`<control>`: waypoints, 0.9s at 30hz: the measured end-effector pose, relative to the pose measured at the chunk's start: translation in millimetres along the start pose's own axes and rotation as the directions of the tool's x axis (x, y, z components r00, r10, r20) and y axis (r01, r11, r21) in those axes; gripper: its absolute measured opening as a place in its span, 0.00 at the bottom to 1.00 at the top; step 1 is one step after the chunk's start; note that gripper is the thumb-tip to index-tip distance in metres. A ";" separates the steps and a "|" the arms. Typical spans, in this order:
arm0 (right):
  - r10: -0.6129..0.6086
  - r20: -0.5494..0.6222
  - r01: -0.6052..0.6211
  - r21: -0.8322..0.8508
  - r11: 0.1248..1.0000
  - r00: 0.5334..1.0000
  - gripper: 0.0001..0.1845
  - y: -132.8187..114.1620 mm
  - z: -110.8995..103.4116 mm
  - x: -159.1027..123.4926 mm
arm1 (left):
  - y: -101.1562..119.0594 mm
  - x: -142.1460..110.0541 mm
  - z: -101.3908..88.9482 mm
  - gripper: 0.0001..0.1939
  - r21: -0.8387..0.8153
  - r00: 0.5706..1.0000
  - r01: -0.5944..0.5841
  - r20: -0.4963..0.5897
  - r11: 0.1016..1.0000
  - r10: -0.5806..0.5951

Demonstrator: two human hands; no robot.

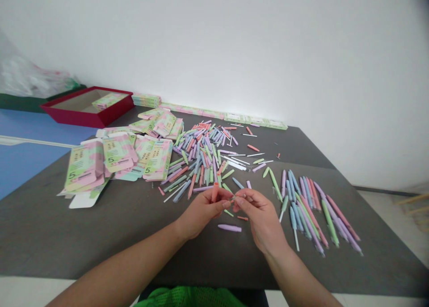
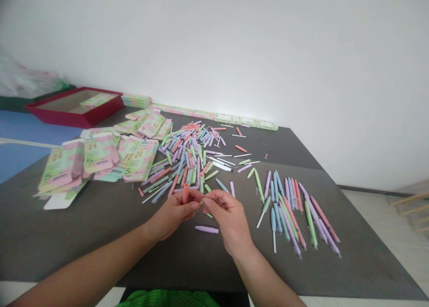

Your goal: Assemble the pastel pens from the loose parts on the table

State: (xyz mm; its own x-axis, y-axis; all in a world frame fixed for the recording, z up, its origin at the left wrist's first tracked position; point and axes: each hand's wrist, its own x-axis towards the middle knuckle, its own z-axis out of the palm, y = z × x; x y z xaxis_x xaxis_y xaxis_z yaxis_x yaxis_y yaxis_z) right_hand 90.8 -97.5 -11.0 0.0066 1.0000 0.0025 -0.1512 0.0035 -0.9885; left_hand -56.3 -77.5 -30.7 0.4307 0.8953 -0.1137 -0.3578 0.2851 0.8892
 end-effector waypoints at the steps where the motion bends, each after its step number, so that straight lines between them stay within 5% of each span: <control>1: 0.001 0.011 -0.001 -0.004 1.000 1.000 0.05 -0.8 0.2 -0.5 | 0.0 0.5 0.1 0.12 -0.008 1.000 0.001 -0.006 1.000 -0.001; 17: 0.089 0.080 -0.075 -0.161 0.984 0.993 0.07 7.6 0.0 2.0 | -0.5 3.8 0.4 0.12 0.081 0.998 -0.020 -0.062 0.997 0.025; 27: 0.233 0.103 -0.253 0.277 0.927 0.967 0.08 15.9 1.1 4.3 | -0.2 3.3 -0.6 0.14 0.024 1.000 0.004 -0.017 1.000 -0.004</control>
State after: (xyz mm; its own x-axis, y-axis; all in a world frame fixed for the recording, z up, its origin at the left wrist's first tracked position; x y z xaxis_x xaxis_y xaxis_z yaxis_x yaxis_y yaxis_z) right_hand 87.4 -93.1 -26.6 -0.1307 0.9683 -0.2127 -0.4157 -0.2482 -0.8750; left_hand -55.3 -74.3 -31.5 0.4176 0.9000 -0.1247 -0.3358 0.2804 0.8992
